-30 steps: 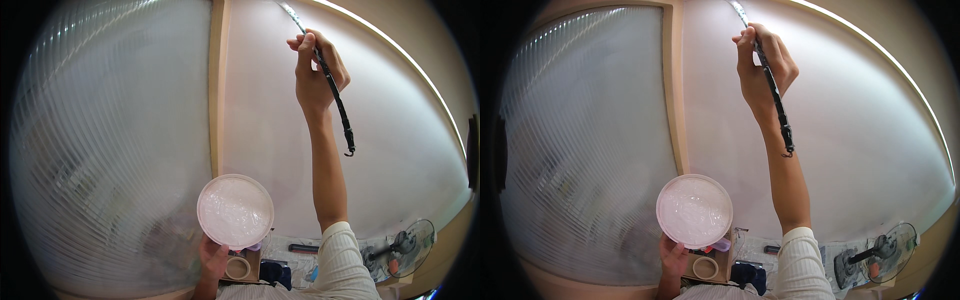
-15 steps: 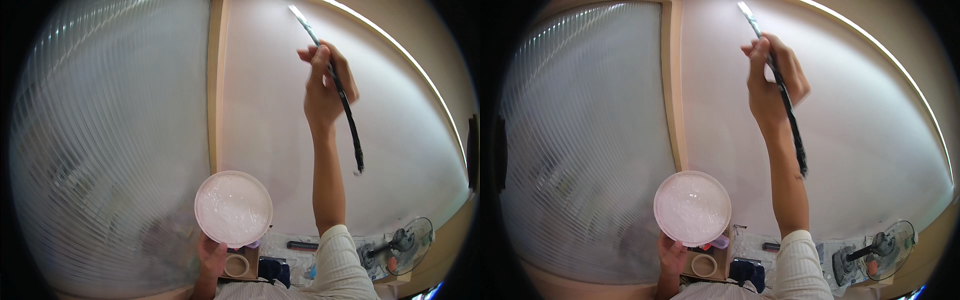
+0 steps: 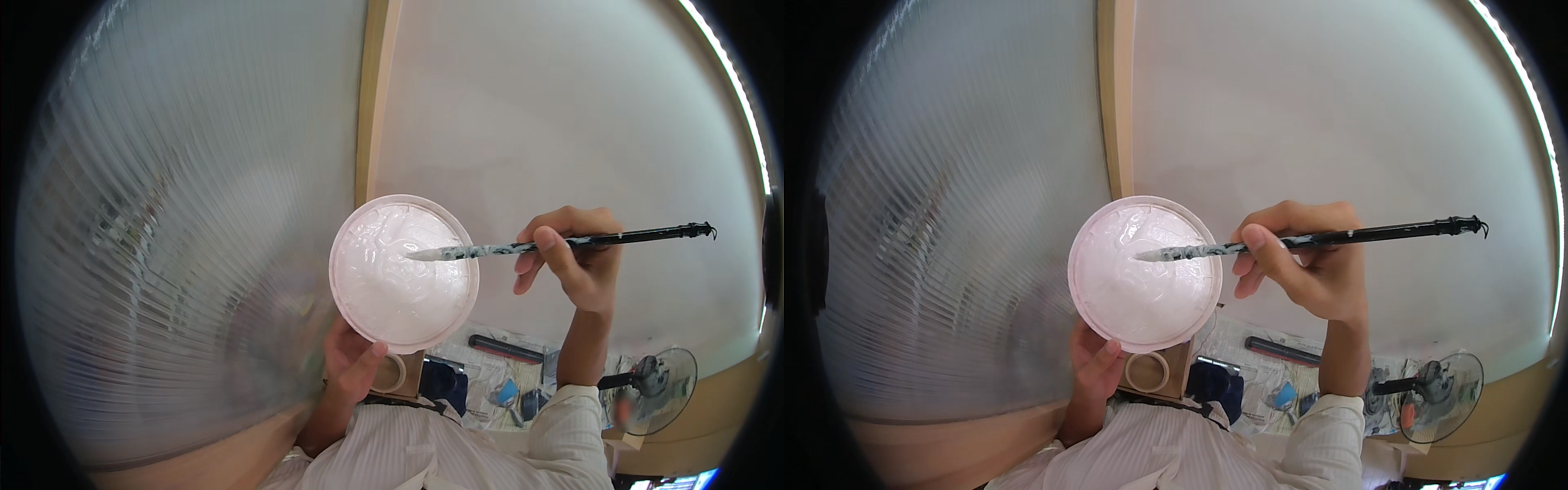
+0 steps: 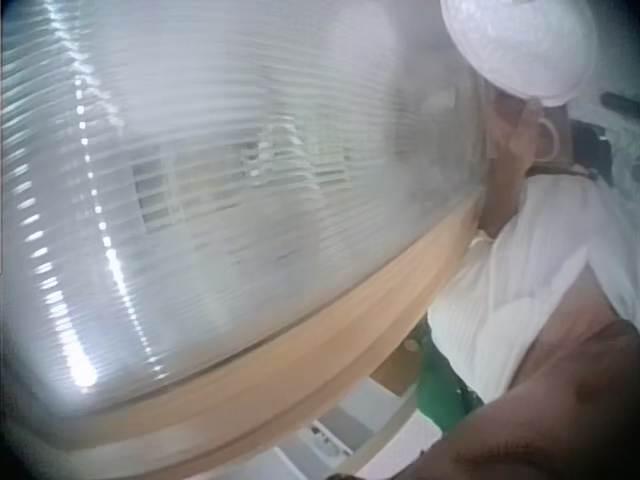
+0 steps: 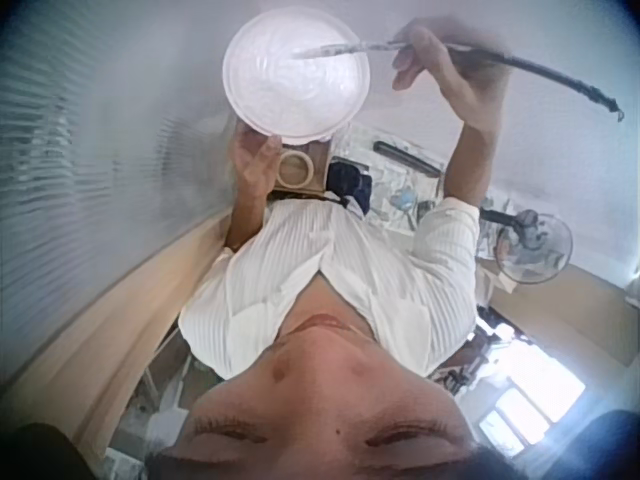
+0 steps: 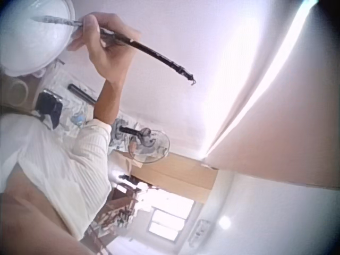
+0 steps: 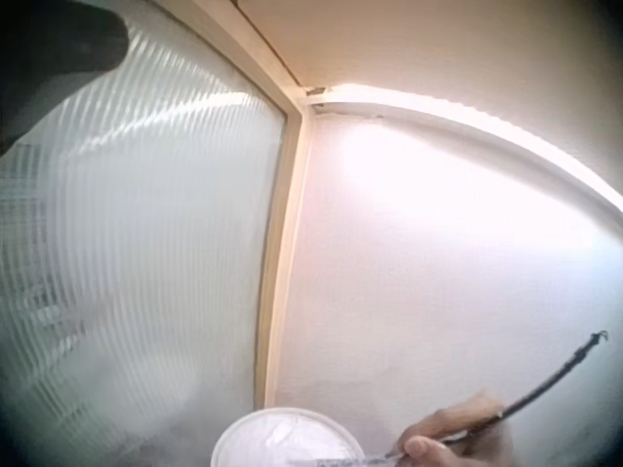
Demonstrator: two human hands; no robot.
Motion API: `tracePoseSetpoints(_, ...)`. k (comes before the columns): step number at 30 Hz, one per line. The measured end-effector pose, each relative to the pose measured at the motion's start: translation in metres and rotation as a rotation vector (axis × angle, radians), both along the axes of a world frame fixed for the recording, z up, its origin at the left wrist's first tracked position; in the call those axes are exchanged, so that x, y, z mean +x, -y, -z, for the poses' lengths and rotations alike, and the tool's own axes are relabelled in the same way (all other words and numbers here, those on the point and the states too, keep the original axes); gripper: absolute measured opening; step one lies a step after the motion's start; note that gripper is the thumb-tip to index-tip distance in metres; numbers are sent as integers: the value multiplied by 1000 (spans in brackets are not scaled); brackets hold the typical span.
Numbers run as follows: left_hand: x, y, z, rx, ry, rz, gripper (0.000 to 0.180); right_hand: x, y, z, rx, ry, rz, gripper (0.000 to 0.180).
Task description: The person paints the ceiling trim and the adjacent ceiling surface using a paintbrush and a small container of white paint. They repeatedly dip the brush into the container and apply paint to the curved ceiling edge and the flat ceiling area.
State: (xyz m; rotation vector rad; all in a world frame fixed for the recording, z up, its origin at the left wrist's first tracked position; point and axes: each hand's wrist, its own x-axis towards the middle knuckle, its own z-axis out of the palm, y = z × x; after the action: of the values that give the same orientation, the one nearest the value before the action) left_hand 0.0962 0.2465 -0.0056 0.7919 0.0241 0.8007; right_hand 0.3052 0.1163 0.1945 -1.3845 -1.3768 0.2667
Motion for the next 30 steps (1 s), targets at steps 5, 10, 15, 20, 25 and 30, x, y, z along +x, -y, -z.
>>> tracePoseSetpoints(5,-3,2,-7,22,-21,2,67,-4,-4,7,-44,10,23,12)
tracePoseSetpoints(10,-4,3,-9,64,-40,-18,67,-2,-8,14,-45,-26,71,13)
tracePoseSetpoints(15,-3,2,-6,63,-61,-25,69,7,-9,22,-97,-97,42,17)
tracePoseSetpoints(20,-2,3,-9,67,-39,-22,68,18,-2,26,33,-271,127,27)
tracePoseSetpoints(25,-2,4,-12,58,-19,-11,68,30,-3,34,137,-497,57,33)
tracePoseSetpoints(30,-3,6,-14,15,-9,-17,68,34,-4,42,170,-686,13,32)
